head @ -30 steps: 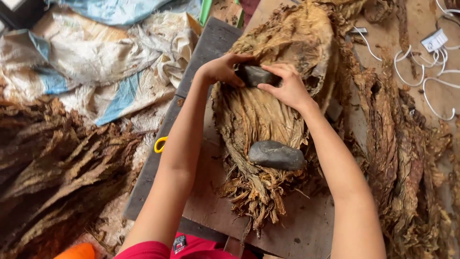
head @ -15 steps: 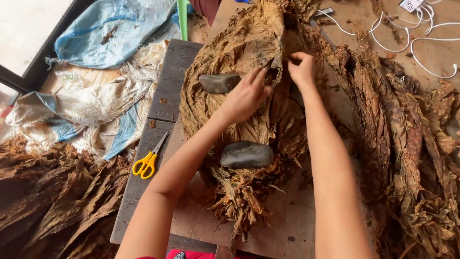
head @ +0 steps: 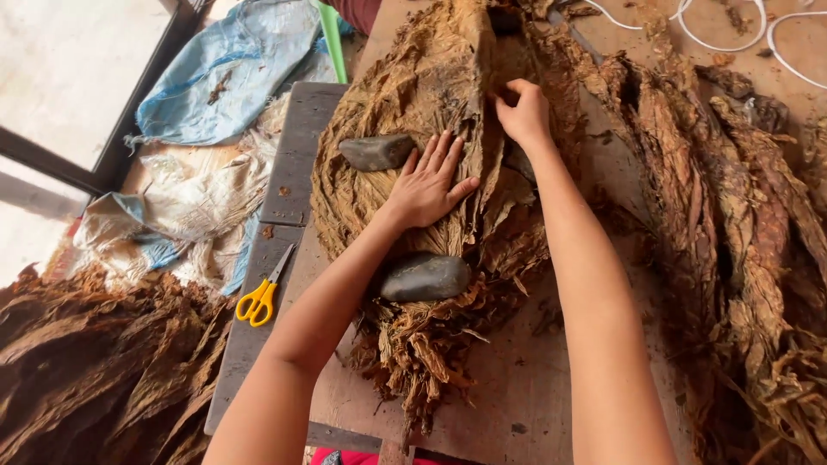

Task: The person uses a stone to press and smooth a large bundle of dried fibrous material on a wooden table. They repeatedly lift, fold, and reposition the material while applying pressure with the stone, occasionally separating strands by hand.

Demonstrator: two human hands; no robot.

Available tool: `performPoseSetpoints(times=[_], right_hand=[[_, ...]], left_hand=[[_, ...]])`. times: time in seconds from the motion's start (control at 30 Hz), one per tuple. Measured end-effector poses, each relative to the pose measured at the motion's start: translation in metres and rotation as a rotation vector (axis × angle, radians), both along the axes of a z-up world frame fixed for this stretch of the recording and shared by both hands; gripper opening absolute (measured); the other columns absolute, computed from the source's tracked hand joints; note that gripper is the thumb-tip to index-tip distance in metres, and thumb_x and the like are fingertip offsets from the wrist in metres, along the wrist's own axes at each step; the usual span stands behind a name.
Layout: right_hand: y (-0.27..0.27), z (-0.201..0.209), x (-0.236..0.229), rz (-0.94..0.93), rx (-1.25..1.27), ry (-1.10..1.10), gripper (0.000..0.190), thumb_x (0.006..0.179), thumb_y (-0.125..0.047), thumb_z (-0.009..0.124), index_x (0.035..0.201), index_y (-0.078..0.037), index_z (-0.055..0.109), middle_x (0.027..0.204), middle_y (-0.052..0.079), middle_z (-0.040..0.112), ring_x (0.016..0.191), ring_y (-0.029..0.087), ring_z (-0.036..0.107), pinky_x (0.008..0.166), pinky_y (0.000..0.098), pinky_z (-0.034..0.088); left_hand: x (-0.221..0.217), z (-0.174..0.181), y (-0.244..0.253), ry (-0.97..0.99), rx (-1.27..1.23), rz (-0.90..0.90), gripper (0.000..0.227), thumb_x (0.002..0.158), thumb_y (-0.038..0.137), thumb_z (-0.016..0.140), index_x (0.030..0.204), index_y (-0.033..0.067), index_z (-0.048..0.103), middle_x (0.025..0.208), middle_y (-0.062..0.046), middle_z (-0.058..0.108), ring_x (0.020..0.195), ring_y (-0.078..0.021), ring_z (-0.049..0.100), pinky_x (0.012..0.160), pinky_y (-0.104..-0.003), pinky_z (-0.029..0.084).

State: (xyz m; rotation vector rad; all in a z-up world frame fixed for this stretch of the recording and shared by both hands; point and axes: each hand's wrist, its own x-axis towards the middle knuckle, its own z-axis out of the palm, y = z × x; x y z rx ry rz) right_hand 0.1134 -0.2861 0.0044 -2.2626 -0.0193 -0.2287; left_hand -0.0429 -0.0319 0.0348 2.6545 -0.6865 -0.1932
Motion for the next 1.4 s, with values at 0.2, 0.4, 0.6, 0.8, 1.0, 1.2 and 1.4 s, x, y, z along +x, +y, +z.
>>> performPoseSetpoints(times=[0.2, 0.4, 0.6, 0.8, 1.0, 1.2, 1.4], right_hand=[[-0.01, 0.018, -0.021, -0.157, 0.136, -0.212, 0.011, 0.112, -0.012, 0.073, 0.122, -0.009, 0.072, 0.12, 0.009, 0.076, 0.11, 0.022, 0.072, 0.106, 0.0375, 0.06], [-0.066, 0.029, -0.066, -0.207, 0.043, -0.346, 0.012, 0.127, -0.016, 0.064, 0.121, -0.012, 0.055, 0.097, 0.005, 0.054, 0.069, 0.016, 0.043, 0.063, 0.0395, 0.038], [-0.073, 0.067, -0.078, -0.147, 0.018, -0.28, 0.017, 0.123, -0.011, 0.077, 0.118, -0.009, 0.061, 0.103, 0.007, 0.072, 0.066, 0.013, 0.063, 0.052, 0.0306, 0.046], [-0.019, 0.169, -0.088, 0.387, 0.586, -0.1, 0.024, 0.108, -0.015, 0.078, 0.13, -0.025, 0.074, 0.137, -0.002, 0.074, 0.125, 0.017, 0.073, 0.097, 0.0311, 0.063], [0.016, 0.22, -0.129, 0.44, 0.058, -0.284, 0.025, 0.111, -0.001, 0.084, 0.133, -0.013, 0.086, 0.116, -0.001, 0.086, 0.057, 0.0, 0.036, 0.049, 0.0223, 0.03], [-0.022, 0.197, -0.138, 0.247, -0.245, -0.25, 0.038, 0.102, -0.005, 0.088, 0.139, -0.01, 0.079, 0.148, 0.016, 0.076, 0.14, 0.033, 0.068, 0.13, 0.0578, 0.045], [-0.082, 0.123, -0.162, 0.29, 0.159, 0.028, 0.076, 0.099, 0.008, 0.088, 0.169, -0.002, 0.059, 0.171, 0.029, 0.048, 0.095, 0.041, 0.082, 0.076, 0.0335, 0.072]], left_hand=[[-0.009, 0.004, 0.007, 0.098, -0.13, -0.022, 0.105, 0.104, 0.084, 0.002, 0.187, 0.0203, -0.002, 0.196, -0.01, -0.009, 0.181, -0.0274, -0.011, 0.143, -0.053, -0.012], [-0.005, -0.003, 0.01, 0.03, -0.236, -0.044, 0.092, 0.111, 0.079, 0.006, 0.188, 0.0287, 0.004, 0.198, -0.007, -0.003, 0.183, -0.0281, -0.004, 0.144, -0.055, -0.008], [-0.043, 0.066, -0.045, -0.594, -0.566, -0.363, 0.051, 0.112, 0.024, 0.08, 0.154, -0.0018, 0.064, 0.165, -0.034, 0.057, 0.152, -0.0515, 0.062, 0.133, -0.066, 0.054], [0.018, 0.046, -0.169, -0.4, -0.043, -0.765, 0.024, 0.109, -0.021, 0.056, 0.116, -0.0119, 0.077, 0.11, -0.024, 0.074, 0.074, -0.0219, 0.078, 0.055, -0.03, 0.072], [0.089, 0.057, -0.207, 0.173, 0.641, -0.499, 0.099, 0.088, 0.014, 0.091, 0.175, 0.0087, 0.043, 0.146, -0.016, 0.065, 0.107, -0.0324, 0.07, 0.073, -0.046, 0.057], [-0.013, 0.083, -0.204, -0.325, 0.726, -0.365, 0.066, 0.114, 0.049, 0.074, 0.161, 0.0036, 0.065, 0.162, -0.036, 0.062, 0.14, -0.0555, 0.068, 0.114, -0.066, 0.063], [-0.089, 0.012, -0.17, -1.115, -0.328, -0.379, 0.01, 0.088, 0.012, 0.076, 0.094, 0.0051, 0.082, 0.108, -0.024, 0.07, 0.092, -0.0481, 0.074, 0.062, -0.055, 0.057]])
